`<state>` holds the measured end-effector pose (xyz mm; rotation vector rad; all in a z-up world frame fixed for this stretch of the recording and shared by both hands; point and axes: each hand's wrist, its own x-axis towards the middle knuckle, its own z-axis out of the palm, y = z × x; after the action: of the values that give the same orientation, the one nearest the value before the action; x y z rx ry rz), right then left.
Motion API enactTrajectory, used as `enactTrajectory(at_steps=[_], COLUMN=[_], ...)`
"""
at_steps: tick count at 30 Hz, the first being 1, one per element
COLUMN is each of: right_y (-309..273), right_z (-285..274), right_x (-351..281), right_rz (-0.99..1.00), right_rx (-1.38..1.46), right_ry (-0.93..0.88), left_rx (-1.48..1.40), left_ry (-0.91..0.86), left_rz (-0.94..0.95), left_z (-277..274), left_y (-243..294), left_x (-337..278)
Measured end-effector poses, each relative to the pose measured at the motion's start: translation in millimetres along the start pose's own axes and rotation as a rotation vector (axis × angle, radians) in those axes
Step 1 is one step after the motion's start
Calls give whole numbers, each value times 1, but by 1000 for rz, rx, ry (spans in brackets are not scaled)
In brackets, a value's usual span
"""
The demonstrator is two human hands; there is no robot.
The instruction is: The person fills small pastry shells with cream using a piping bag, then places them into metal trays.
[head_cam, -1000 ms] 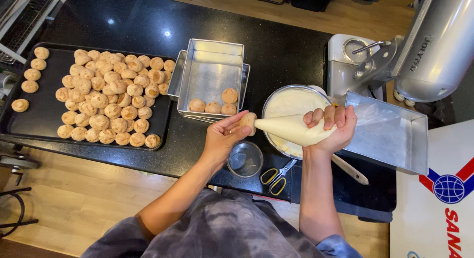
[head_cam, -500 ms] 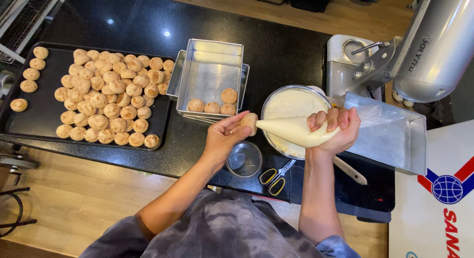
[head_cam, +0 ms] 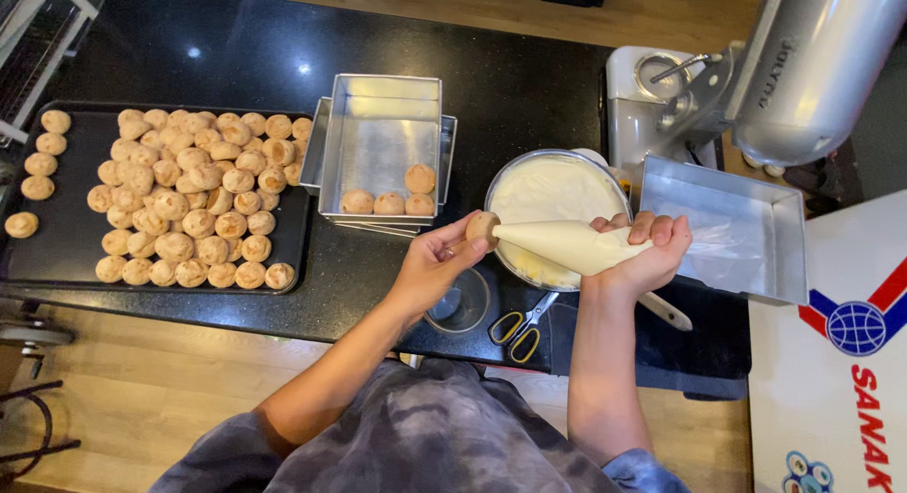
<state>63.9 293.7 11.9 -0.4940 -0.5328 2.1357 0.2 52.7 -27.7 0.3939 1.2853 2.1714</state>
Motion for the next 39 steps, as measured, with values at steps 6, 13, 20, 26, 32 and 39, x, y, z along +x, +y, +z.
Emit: enactTrajectory(at_steps=[6,13,20,26,32,39], right_y=[-14,-46,-64,-60,-15,2], right_z=[-20,-50,-77,-94,-106,-123], right_x=[-5,-13,-28,-37,-42,-45], right_rz=[-117,-347,-481,-579,-775,-778], right_rx=[15,77,106,47,-272,-362], right_ry=[50,84,207,239,-11,-200], left_rx=[155,215,580,1274,1463,1460], left_ry=[-23,-90,-243,-551,-696,-770], left_rz=[12,-94,-53,336,351,342], left_z=[7,6,24,58,68,63], left_y=[-14,-29,-34,-21,-41,-51], left_x=[19,49,69,67,61,55])
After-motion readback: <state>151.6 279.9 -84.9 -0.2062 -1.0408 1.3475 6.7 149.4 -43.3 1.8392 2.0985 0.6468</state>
